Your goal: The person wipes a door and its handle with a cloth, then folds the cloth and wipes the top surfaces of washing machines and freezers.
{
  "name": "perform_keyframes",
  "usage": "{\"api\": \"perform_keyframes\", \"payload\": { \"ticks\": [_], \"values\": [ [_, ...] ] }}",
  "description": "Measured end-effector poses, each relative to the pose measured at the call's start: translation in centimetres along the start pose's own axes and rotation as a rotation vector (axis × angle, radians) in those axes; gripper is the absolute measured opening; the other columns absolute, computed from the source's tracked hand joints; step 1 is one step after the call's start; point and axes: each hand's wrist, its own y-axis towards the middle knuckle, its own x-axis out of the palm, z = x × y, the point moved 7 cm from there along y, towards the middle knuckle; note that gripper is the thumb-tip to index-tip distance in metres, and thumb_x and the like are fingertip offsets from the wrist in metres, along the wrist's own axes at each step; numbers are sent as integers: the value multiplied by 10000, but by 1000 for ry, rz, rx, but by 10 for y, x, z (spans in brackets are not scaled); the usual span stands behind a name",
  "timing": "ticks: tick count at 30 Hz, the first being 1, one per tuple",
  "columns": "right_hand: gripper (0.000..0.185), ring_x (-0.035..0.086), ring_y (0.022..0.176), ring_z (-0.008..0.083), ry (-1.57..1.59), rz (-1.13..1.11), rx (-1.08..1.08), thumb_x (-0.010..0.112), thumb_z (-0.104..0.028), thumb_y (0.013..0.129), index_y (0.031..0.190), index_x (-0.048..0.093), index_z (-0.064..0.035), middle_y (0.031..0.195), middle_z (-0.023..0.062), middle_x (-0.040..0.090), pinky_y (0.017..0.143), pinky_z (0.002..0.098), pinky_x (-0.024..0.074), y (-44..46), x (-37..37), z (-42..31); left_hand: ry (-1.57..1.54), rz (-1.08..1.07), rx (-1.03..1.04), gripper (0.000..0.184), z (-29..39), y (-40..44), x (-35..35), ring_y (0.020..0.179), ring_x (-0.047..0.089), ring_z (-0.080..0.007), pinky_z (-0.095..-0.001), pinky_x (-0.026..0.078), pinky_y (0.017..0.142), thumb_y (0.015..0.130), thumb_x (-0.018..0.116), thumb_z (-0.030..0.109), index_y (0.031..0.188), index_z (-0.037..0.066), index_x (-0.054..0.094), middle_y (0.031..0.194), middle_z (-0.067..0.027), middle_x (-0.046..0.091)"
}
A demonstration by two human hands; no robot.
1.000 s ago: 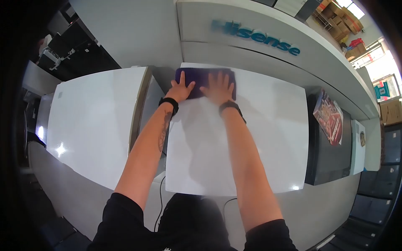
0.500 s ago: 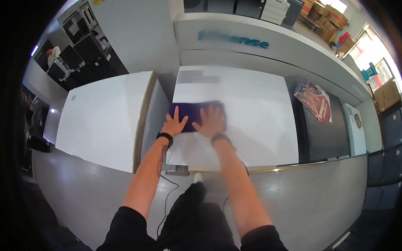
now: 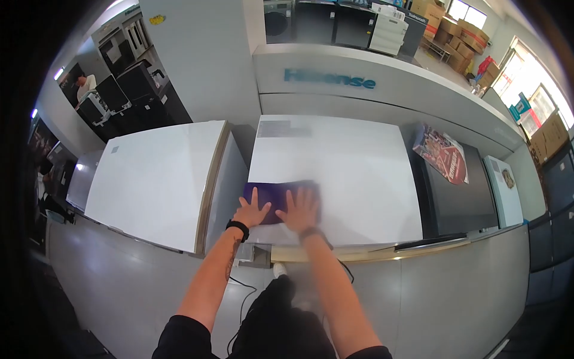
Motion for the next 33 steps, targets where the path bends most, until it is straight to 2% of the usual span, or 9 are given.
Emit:
{"api": "perform_keyframes", "payload": {
  "ticks": [5,7,10,15,18,23,25,28,33],
  "values": [
    [806,57,1456,444,-102,77,24,345,-679,919,1540,206,-184,1588,195,123,1092,686,109,53,6,7,-35,37,19,891,9,33,-10,1116,527,-554,-557,445,947,884,366,712,1551,215,45,1406,-367,288],
    [790,74,1454,446,-80,63,41,357,-666,924,1535,218,-184,1587,193,127,1084,689,142,81,-6,10,-39,51,5,894,14,58,-16,1114,530,-549,-557,443,948,884,369,711,1551,211,45,1405,-362,294],
    [781,82,1453,447,-48,124,50,381,-648,926,1532,227,-181,1585,192,136,1088,688,133,120,-21,14,-74,36,-12,880,31,100,-44,1168,502,-548,-550,426,980,877,386,705,1550,238,64,1451,-356,253],
    [768,140,1435,467,15,241,75,410,-656,912,1498,306,-170,1559,206,210,1074,696,174,195,-40,26,-147,50,-28,882,52,169,-69,1219,473,-539,-538,420,998,855,426,694,1549,247,115,1479,-344,238],
    [778,128,1439,465,-14,263,77,402,-663,912,1505,289,-172,1564,206,195,1076,694,170,248,-50,38,-152,53,-33,866,65,222,-81,1234,461,-535,-533,416,1007,863,420,691,1548,253,120,1489,-331,234],
    [759,53,1457,450,13,59,81,362,-645,939,1522,234,-176,1582,205,134,1113,659,105,293,-69,44,-139,72,-14,856,82,269,-108,1216,480,-525,-519,420,1001,867,419,691,1546,255,131,1492,-311,232],
    [742,44,1458,446,11,102,110,367,-627,946,1522,234,-178,1584,201,132,1118,653,95,308,-69,53,-157,90,-14,856,88,285,-113,1208,484,-526,-518,429,985,861,443,685,1540,247,162,1488,-305,236],
    [710,43,1460,438,32,109,117,370,-599,956,1518,250,-181,1583,194,143,1124,644,78,332,-80,48,-107,-6,-20,852,95,301,-120,1276,402,-548,-534,400,1024,895,350,703,1553,250,53,1523,-328,143],
    [687,60,1462,419,53,4,99,382,-586,954,1503,299,-183,1581,178,168,1133,627,52,344,-88,54,-125,8,5,842,100,315,-125,1265,406,-552,-528,403,1023,900,363,684,1542,186,145,1483,-328,209]
  ]
}}
